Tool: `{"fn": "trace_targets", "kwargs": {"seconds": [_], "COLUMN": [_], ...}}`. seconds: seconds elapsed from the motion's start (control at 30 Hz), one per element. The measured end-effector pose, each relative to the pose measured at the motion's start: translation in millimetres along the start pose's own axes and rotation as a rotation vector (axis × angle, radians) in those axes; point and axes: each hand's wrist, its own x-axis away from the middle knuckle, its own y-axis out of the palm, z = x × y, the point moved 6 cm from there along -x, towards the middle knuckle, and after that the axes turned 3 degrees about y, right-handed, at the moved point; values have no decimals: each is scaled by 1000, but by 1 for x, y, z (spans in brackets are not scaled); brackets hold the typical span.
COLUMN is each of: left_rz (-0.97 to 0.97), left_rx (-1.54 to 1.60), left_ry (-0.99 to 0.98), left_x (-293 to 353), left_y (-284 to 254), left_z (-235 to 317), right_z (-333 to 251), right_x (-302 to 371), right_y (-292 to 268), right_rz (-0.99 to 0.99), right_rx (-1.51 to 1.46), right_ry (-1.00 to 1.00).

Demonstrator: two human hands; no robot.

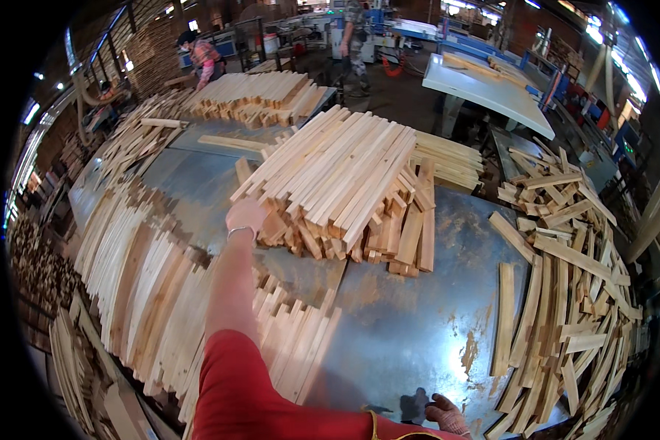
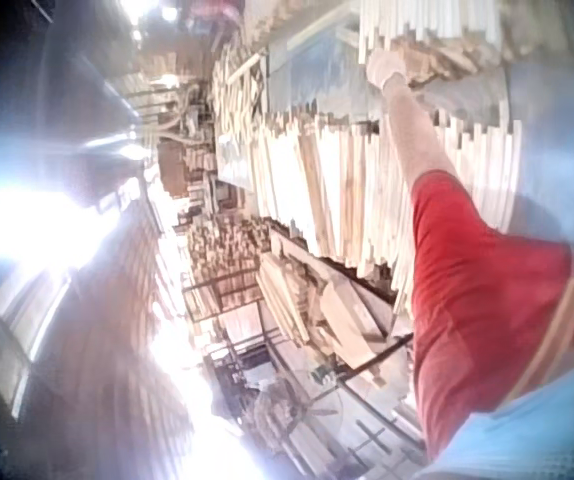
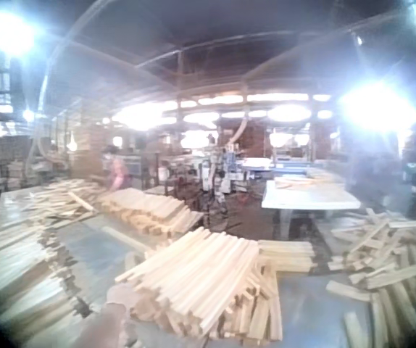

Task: The person picks up wooden planks from a pile on a metal table and stacks them neatly. They repeatedly grab planks, align them, and place them into a growing stack, occasionally adjusting the pile.

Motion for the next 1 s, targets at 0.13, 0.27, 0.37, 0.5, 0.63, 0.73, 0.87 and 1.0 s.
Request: {"fn": "trace_targets", "kwargs": {"seconds": [0.13, 0.27, 0.37, 0.5, 0.63, 0.73, 0.87, 1.0], "left_rz": [376, 261, -72, -205, 147, 323, -165, -370], "left_rx": [-170, 432, 1016, 1234, 224, 159, 755, 664], "left_ry": [527, 305, -214, -132, 318, 523, 487, 703], "left_x": [-13, -10, -5, 2, 49, 117, 248, 401], "left_y": [-19, -79, -92, -71, -77, -56, -9, -6], "left_z": [-34, -79, -63, 8, 88, 145, 225, 353], "right_z": [35, 37, 23, -23, -36, -81, -152, -125], "right_x": [-35, -24, -22, -22, -32, 7, 63, 6], "right_y": [2, 9, 18, 19, -36, -151, -342, -551], "right_rz": [-33, -143, -188, -186, -67, 373, 1052, 1172], "right_rx": [41, -27, 4, 534, 576, 507, 115, -782], "right_ry": [50, -14, -68, -350, -519, -586, -791, -662]}}
